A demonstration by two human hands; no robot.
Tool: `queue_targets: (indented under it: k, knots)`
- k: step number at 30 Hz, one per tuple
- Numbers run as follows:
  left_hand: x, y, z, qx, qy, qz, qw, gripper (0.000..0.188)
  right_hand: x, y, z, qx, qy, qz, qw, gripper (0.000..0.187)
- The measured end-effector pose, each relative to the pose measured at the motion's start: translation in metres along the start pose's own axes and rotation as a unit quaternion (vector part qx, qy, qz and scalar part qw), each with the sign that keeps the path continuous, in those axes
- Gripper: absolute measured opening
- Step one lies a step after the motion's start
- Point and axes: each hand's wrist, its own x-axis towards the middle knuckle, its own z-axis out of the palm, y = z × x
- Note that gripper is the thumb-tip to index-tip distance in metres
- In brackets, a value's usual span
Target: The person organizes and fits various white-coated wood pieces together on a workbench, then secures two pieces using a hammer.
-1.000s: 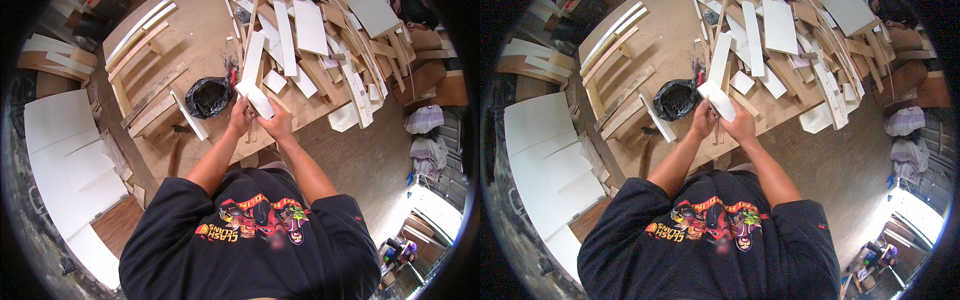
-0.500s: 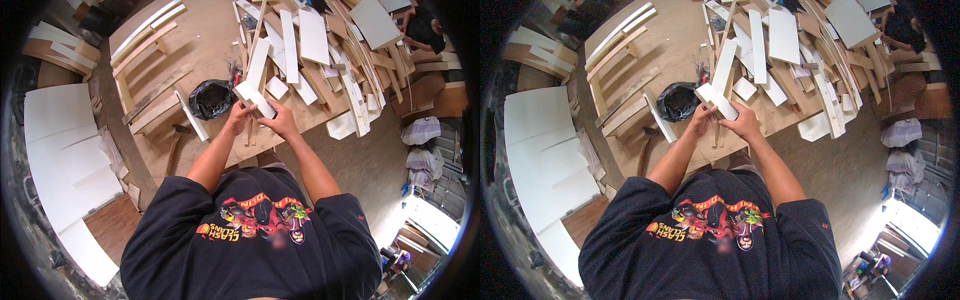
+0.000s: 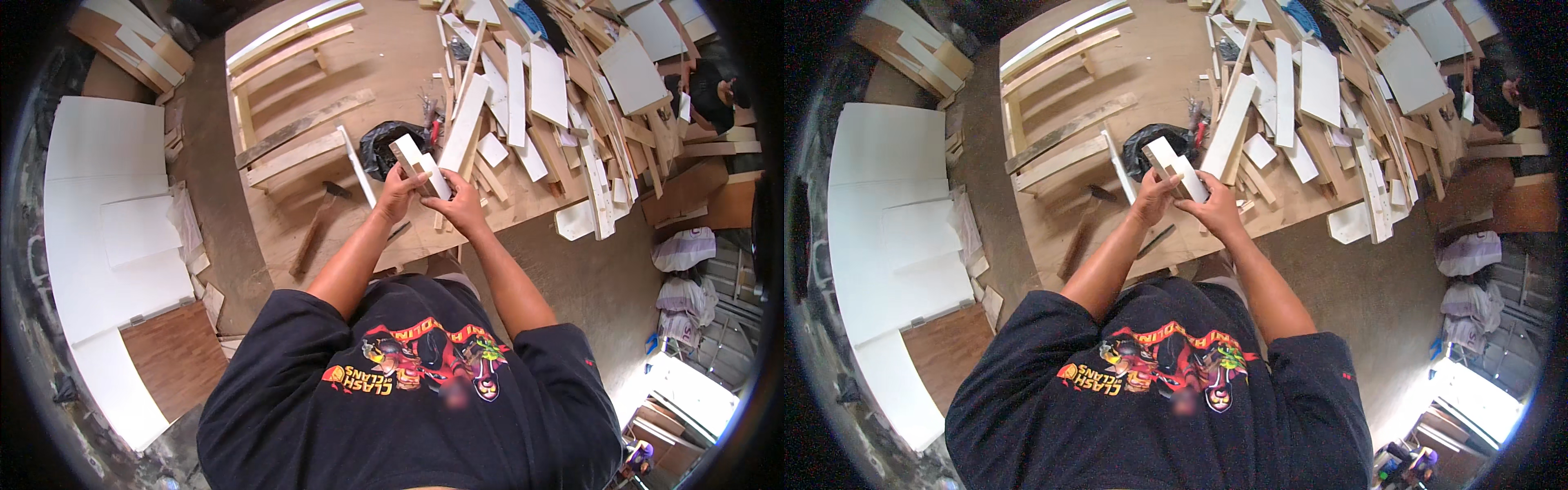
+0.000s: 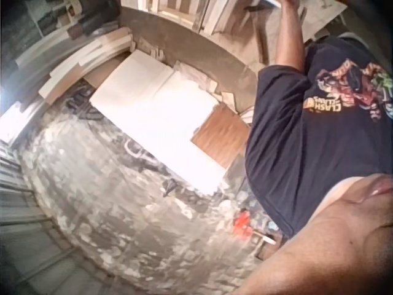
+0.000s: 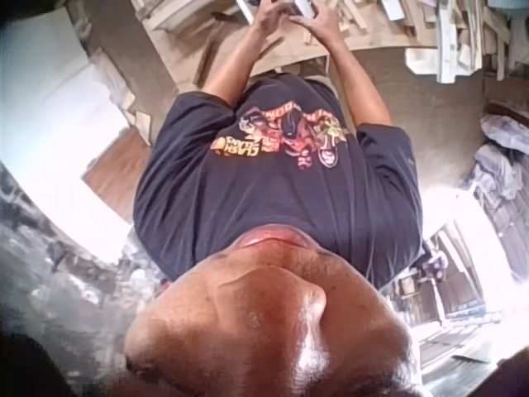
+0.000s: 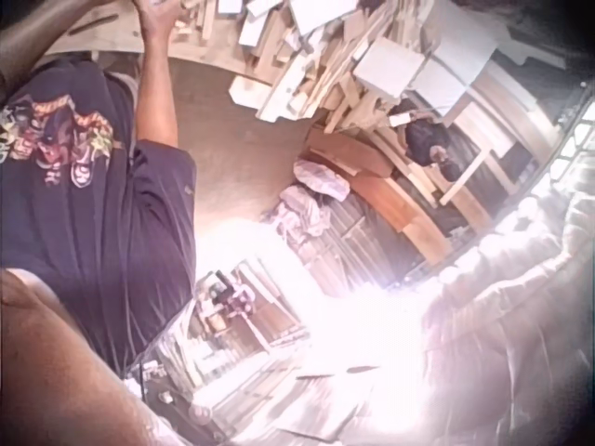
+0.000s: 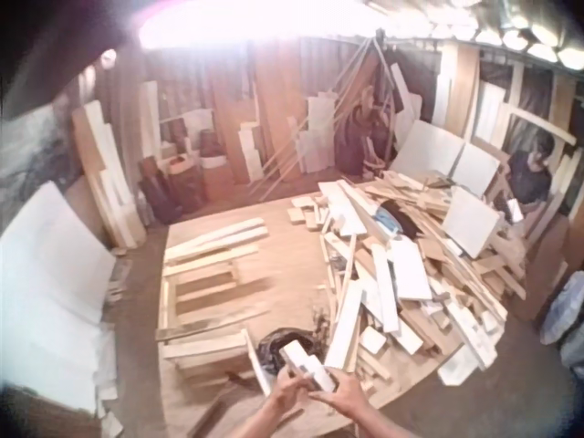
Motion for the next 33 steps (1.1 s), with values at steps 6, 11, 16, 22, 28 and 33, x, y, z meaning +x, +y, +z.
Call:
queue_targets:
  k: [6,11,16,22,28,33]
  knots:
    - [-0.044,0.023,-0.024,0.043,0.013,0.015,0.999,0.048,-0.019,0.001,0.052,0.062,0.0,-0.015,0.998,0.064]
    - [-0.073,0.032,-0.048,0.059,0.018,0.028,0.998,0.047,-0.035,-0.004,0.086,0.087,0.008,-0.011,0.996,0.066]
    - [-0.092,0.037,-0.048,0.051,0.012,0.061,0.997,0.046,-0.044,-0.011,0.094,0.068,-0.017,-0.029,0.997,0.067]
    - [-0.107,0.022,-0.032,0.043,0.044,0.071,0.996,0.046,-0.061,-0.005,0.083,0.085,-0.028,-0.018,0.996,0.066]
    - [-0.129,-0.015,-0.028,0.039,0.047,0.024,0.998,0.046,-0.093,0.019,0.068,0.06,-0.035,-0.007,0.998,0.063]
    - [-0.157,-0.036,-0.017,0.099,0.098,-0.004,0.99,0.046,-0.117,0.041,0.064,0.044,-0.042,0.023,0.998,0.064]
